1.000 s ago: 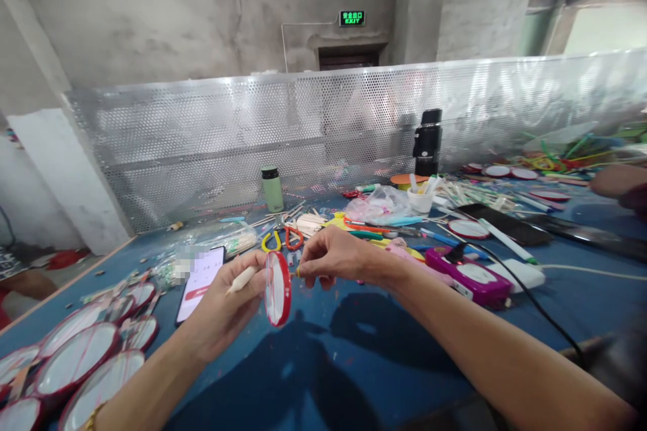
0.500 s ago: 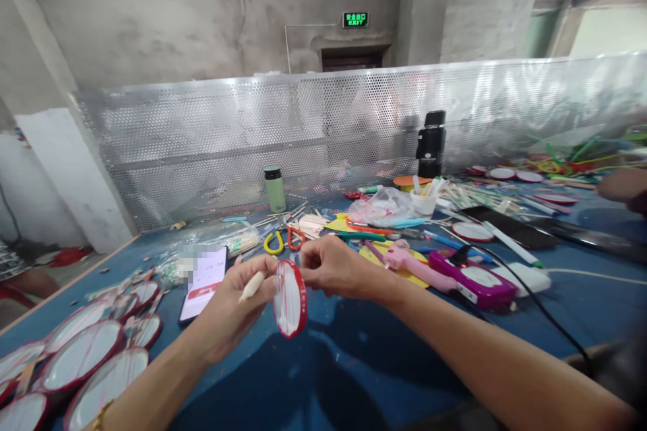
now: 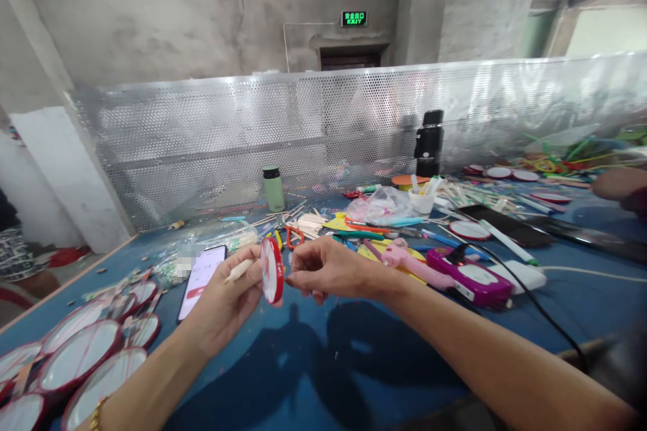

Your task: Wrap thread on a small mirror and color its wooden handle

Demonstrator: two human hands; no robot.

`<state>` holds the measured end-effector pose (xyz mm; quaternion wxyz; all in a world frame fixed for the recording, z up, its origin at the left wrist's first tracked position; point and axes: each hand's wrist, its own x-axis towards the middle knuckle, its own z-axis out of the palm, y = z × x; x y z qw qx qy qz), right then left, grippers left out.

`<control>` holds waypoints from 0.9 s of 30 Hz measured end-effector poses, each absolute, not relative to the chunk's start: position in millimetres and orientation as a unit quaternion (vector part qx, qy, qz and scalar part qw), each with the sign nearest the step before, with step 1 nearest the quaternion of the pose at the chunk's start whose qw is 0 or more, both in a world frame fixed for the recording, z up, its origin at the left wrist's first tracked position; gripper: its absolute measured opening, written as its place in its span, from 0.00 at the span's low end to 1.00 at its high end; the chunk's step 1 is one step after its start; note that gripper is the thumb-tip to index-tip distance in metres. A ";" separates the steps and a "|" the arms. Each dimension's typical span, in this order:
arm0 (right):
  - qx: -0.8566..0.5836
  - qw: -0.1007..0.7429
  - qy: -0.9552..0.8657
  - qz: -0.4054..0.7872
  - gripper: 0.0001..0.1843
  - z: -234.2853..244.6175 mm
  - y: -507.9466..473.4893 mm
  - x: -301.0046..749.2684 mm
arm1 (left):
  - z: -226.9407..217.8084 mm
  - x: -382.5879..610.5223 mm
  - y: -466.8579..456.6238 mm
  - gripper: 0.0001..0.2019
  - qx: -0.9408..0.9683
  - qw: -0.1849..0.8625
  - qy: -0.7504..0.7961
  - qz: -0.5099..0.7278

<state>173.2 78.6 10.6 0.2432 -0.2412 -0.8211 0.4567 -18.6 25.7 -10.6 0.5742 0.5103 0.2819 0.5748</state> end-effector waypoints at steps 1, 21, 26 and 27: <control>-0.243 0.243 -0.822 0.454 0.10 10.9 78.6 173.3 | -10.1 -19.1 25.8 0.13 0.509 0.575 0.282 0.575; -0.261 0.266 -0.743 0.557 0.14 4.6 85.7 169.6 | -12.1 -17.7 24.0 0.12 0.530 0.571 0.287 0.557; -0.237 0.264 -0.750 0.559 0.18 3.0 86.8 170.7 | -13.4 -21.6 25.8 0.12 0.521 0.577 0.283 0.562; -0.233 0.264 -0.752 0.557 0.19 2.6 87.1 170.8 | -13.5 -22.0 26.2 0.13 0.518 0.578 0.284 0.563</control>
